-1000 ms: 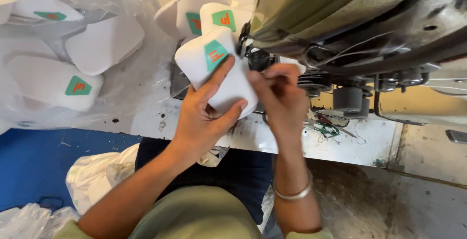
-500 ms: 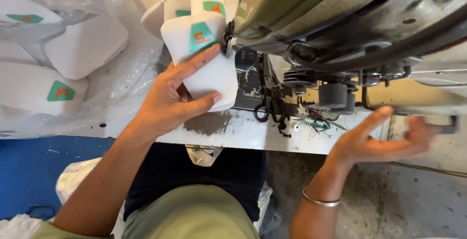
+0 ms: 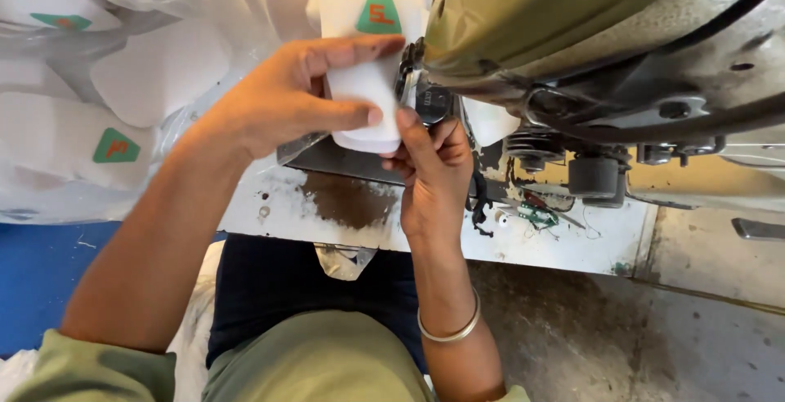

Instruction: The person repeatedly picks up white foam pieces from a plastic bag, places them under the sewing machine needle, and sews along the edges. After each piece is sewn, it is removed and placed aside, and the process is repeated with the next piece.

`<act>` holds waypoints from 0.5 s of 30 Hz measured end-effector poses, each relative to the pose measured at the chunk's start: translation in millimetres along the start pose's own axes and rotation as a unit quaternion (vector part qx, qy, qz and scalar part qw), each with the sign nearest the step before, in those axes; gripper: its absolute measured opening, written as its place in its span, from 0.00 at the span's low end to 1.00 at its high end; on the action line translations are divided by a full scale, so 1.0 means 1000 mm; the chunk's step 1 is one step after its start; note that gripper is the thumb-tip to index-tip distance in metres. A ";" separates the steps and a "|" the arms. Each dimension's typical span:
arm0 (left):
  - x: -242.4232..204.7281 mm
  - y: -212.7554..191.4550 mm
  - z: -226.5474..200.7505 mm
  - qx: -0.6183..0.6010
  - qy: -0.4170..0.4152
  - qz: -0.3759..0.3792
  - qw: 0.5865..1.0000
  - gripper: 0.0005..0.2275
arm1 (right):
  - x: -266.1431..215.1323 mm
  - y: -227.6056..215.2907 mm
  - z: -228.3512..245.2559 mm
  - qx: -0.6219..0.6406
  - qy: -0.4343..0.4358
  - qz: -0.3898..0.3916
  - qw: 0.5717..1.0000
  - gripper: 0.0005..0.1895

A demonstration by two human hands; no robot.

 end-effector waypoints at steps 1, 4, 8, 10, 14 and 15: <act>0.003 -0.001 -0.002 0.016 -0.009 -0.006 1.000 0.31 | 0.000 0.001 0.001 -0.002 0.004 -0.005 1.000 0.20; 0.011 -0.004 -0.003 0.031 -0.034 -0.017 0.999 0.31 | 0.002 0.005 0.006 -0.018 -0.004 -0.012 1.000 0.20; 0.009 -0.005 0.006 0.017 0.007 -0.031 0.999 0.30 | 0.000 0.014 0.014 -0.053 -0.021 -0.014 0.998 0.20; -0.007 0.015 0.016 0.046 0.062 -0.102 0.992 0.29 | 0.000 0.013 0.015 -0.054 -0.018 -0.009 0.998 0.20; -0.037 0.043 0.048 0.065 0.195 -0.329 0.922 0.26 | 0.002 0.008 0.012 -0.045 -0.021 0.004 0.999 0.21; -0.036 0.043 0.052 0.063 0.194 -0.327 0.923 0.26 | 0.003 0.007 0.011 -0.048 -0.021 0.002 0.999 0.21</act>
Point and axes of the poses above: each hand's wrist, its own x-axis towards the middle knuckle, its own y-axis out of the palm, z = x × y, the point moved 6 cm from there along x, towards the middle knuckle, and after that the axes turned 14 degrees about -y, right-handed, at the moved point
